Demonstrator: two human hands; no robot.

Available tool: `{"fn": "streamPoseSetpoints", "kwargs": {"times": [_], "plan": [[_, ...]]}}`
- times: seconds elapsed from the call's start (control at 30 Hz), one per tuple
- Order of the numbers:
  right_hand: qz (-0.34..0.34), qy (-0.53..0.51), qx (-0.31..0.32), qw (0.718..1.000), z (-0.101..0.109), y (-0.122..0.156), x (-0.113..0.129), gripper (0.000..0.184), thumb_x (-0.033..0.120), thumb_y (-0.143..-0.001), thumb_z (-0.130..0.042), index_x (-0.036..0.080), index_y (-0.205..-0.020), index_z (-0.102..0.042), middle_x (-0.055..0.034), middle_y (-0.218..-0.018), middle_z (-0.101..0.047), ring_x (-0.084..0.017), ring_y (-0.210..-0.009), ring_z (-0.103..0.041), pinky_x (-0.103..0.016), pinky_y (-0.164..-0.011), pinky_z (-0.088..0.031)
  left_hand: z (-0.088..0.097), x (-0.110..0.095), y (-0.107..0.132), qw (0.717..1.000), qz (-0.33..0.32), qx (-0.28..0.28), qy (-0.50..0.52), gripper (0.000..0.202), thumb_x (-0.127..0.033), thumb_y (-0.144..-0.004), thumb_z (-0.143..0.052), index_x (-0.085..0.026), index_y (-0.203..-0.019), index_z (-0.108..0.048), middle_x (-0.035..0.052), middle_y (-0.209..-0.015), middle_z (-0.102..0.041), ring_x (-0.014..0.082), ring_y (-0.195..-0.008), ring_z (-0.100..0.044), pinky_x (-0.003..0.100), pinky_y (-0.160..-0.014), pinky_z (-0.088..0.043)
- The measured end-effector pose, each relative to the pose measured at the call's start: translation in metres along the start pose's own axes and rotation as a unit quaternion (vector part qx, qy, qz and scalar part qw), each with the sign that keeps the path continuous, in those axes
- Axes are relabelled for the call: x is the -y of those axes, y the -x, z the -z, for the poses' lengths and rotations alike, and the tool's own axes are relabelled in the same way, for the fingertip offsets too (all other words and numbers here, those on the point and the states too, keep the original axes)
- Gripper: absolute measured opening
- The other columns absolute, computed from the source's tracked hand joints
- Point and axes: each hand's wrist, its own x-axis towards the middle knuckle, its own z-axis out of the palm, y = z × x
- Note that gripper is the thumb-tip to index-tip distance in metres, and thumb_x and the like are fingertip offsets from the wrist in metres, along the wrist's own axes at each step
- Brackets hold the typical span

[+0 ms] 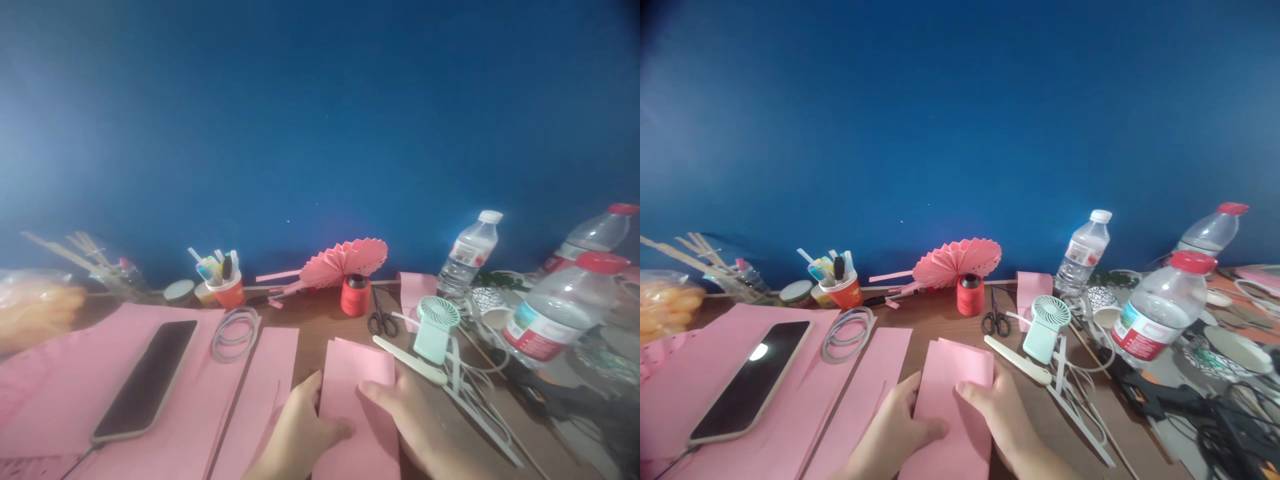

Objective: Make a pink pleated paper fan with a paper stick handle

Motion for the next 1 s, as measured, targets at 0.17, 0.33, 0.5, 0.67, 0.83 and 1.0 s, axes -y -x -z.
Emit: {"fn": "streamPoseSetpoints", "kwargs": {"times": [0.17, 0.33, 0.5, 0.67, 0.83, 1.0], "plan": [[0.015, 0.032, -0.005, 0.999, 0.003, -0.002, -0.001, 0.049, 0.033, -0.060, -0.072, 0.016, -0.104, -0.059, -0.0097, -0.095, -0.068, -0.032, -0.090, -0.061, -0.041, -0.077, -0.049, 0.006, -0.003, -0.002, 0.999, -0.021, 0.002, 0.041, 0.017, -0.027, -0.067, -0.064, -0.015, -0.078, -0.059, 0.0057, -0.077, -0.068, 0.0219, -0.072, -0.063, 0.029, -0.064, -0.048], [0.023, 0.052, 0.025, 0.998, 0.004, 0.000, 0.000, 0.051, 0.035, -0.065, -0.069, 0.014, -0.110, -0.057, -0.0099, -0.103, -0.065, -0.030, -0.097, -0.059, -0.039, -0.081, -0.047, 0.005, -0.004, -0.005, 0.996, 0.015, -0.049, 0.075, 0.021, -0.025, -0.057, -0.071, -0.014, -0.068, -0.057, 0.0026, -0.060, -0.065, 0.0191, -0.055, -0.061, 0.028, -0.054, -0.048], [0.059, 0.086, 0.015, 0.994, 0.003, 0.003, 0.003, 0.040, 0.031, -0.070, -0.064, 0.017, -0.107, -0.060, -0.0088, -0.102, -0.066, -0.028, -0.095, -0.060, -0.036, -0.082, -0.047, 0.003, -0.002, -0.005, 0.996, 0.014, -0.076, 0.046, 0.023, -0.027, -0.056, -0.071, -0.014, -0.069, -0.057, 0.0007, -0.054, -0.062, 0.0158, -0.050, -0.057, 0.025, -0.049, -0.045], [0.065, 0.095, 0.009, 0.993, 0.001, 0.006, 0.008, 0.033, 0.024, -0.071, -0.060, 0.017, -0.104, -0.062, -0.0086, -0.101, -0.066, -0.028, -0.097, -0.059, -0.035, -0.082, -0.047, 0.005, 0.007, -0.006, 0.992, -0.014, -0.121, -0.040, 0.020, -0.027, -0.058, -0.070, -0.014, -0.066, -0.057, -0.0063, -0.044, -0.047, 0.0074, -0.041, -0.042, 0.018, -0.042, -0.033], [0.028, 0.116, 0.033, 0.992, 0.000, 0.006, 0.010, 0.037, 0.017, -0.069, -0.057, 0.015, -0.106, -0.061, -0.0071, -0.097, -0.068, -0.025, -0.091, -0.061, -0.034, -0.081, -0.046, 0.011, 0.008, -0.005, 0.993, -0.080, -0.088, -0.007, 0.023, -0.036, -0.073, -0.059, -0.014, -0.081, -0.061, -0.0013, -0.059, -0.057, 0.0105, -0.057, -0.052, 0.019, -0.054, -0.040], [0.008, 0.195, 0.042, 0.980, -0.002, 0.007, 0.011, 0.040, 0.015, -0.066, -0.057, 0.014, -0.106, -0.060, -0.0060, -0.098, -0.067, -0.023, -0.092, -0.061, -0.030, -0.081, -0.046, 0.018, 0.011, -0.012, 0.989, -0.074, -0.120, 0.051, 0.028, -0.033, -0.069, -0.065, -0.013, -0.089, -0.064, 0.0074, -0.080, -0.067, 0.0182, -0.074, -0.061, 0.027, -0.071, -0.047]]}}
